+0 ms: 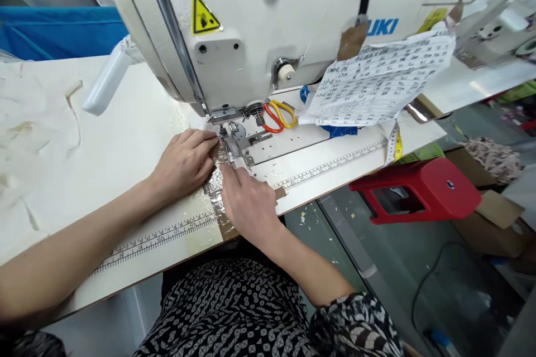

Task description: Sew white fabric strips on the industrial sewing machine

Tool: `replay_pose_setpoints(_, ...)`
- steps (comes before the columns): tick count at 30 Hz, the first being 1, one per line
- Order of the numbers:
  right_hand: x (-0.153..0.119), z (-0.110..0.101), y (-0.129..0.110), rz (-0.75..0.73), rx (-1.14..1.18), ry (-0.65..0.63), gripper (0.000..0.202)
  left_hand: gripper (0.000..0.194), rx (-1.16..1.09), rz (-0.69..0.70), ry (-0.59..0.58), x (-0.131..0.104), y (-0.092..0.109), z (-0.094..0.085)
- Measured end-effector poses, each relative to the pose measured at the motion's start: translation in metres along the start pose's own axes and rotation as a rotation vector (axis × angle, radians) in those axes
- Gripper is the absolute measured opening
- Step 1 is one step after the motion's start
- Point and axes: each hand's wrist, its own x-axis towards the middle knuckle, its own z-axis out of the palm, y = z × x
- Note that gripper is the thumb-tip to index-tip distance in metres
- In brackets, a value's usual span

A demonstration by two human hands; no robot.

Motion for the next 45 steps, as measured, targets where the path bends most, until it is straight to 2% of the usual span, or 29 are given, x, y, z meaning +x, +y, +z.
replay_pose_setpoints(3, -0.021, -0.008, 0.006, -0.059, 0.221, 0.066, 0.036, 0.037, -0.019, -0.07, -0.049, -0.001, 0.007, -0.011)
replay_pose_setpoints(6, -0.037, -0.008, 0.016, -0.058, 0.366, 0.097, 0.039, 0.038, 0.033, -0.072, -0.182, -0.01, 0.017, -0.035)
replay_pose_setpoints(9, -0.042, -0.001, 0.023, -0.038, 0.396, 0.088, 0.039, 0.033, 0.11, -0.072, -0.331, -0.039, 0.021, -0.064)
replay_pose_setpoints(11, -0.044, 0.001, 0.024, -0.022, 0.405, 0.062, 0.037, 0.031, 0.103, -0.128, -0.366, -0.073, 0.02, -0.079)
replay_pose_setpoints(13, -0.046, 0.002, 0.022, 0.012, 0.414, 0.047, 0.034, 0.032, 0.09, -0.24, -0.275, -0.117, 0.015, -0.088)
replay_pose_setpoints(16, -0.048, 0.003, 0.021, 0.057, 0.398, 0.04, 0.035, 0.034, 0.204, -0.498, -0.029, -0.186, -0.002, -0.095)
replay_pose_setpoints(18, -0.049, 0.004, 0.022, 0.05, 0.374, 0.038, 0.036, 0.035, 0.276, -0.69, 0.097, -0.224, -0.017, -0.1)
replay_pose_setpoints(20, -0.05, 0.007, 0.022, 0.041, 0.344, 0.044, 0.037, 0.034, 0.362, -0.867, 0.172, -0.251, -0.034, -0.107)
replay_pose_setpoints(22, -0.049, 0.009, 0.022, 0.031, 0.309, 0.064, 0.037, 0.035, 0.463, -1.004, 0.166, -0.265, -0.05, -0.113)
replay_pose_setpoints(24, -0.049, 0.01, 0.021, 0.024, 0.283, 0.085, 0.037, 0.035, 0.506, -1.056, 0.101, -0.269, -0.063, -0.117)
replay_pose_setpoints(26, -0.05, 0.012, 0.02, 0.023, 0.276, 0.091, 0.038, 0.037, 0.478, -1.044, 0.046, -0.268, -0.072, -0.119)
replay_pose_setpoints(29, -0.052, 0.012, 0.021, 0.03, 0.292, 0.081, 0.039, 0.044, 0.408, -1.024, 0.04, -0.266, -0.08, -0.123)
replay_pose_setpoints(33, -0.051, 0.006, 0.019, 0.12, 0.404, 0.052, 0.037, 0.044, 0.422, -1.085, 0.146, -0.262, -0.084, -0.137)
replay_pose_setpoints(36, -0.037, -0.005, 0.006, 0.201, 0.68, -0.065, 0.029, 0.051, 0.467, -1.086, 0.339, -0.247, -0.081, -0.15)
replay_pose_setpoints(39, -0.002, -0.01, -0.02, 0.135, 1.136, -0.325, 0.035, 0.042, 0.472, -0.891, 0.468, -0.221, -0.067, -0.153)
replay_pose_setpoints(42, 0.048, -0.003, -0.059, 0.091, 1.516, -0.672, 0.045, 0.03, 0.505, -0.536, 0.417, -0.192, -0.043, -0.137)
replay_pose_setpoints(43, 0.066, 0.002, -0.074, 0.105, 1.574, -0.735, 0.044, 0.027, 0.516, -0.404, 0.393, -0.184, -0.034, -0.128)
replay_pose_setpoints(45, 0.097, 0.013, -0.105, 0.157, 1.588, -0.825, 0.038, 0.024, 0.507, -0.234, 0.35, -0.169, -0.018, -0.108)
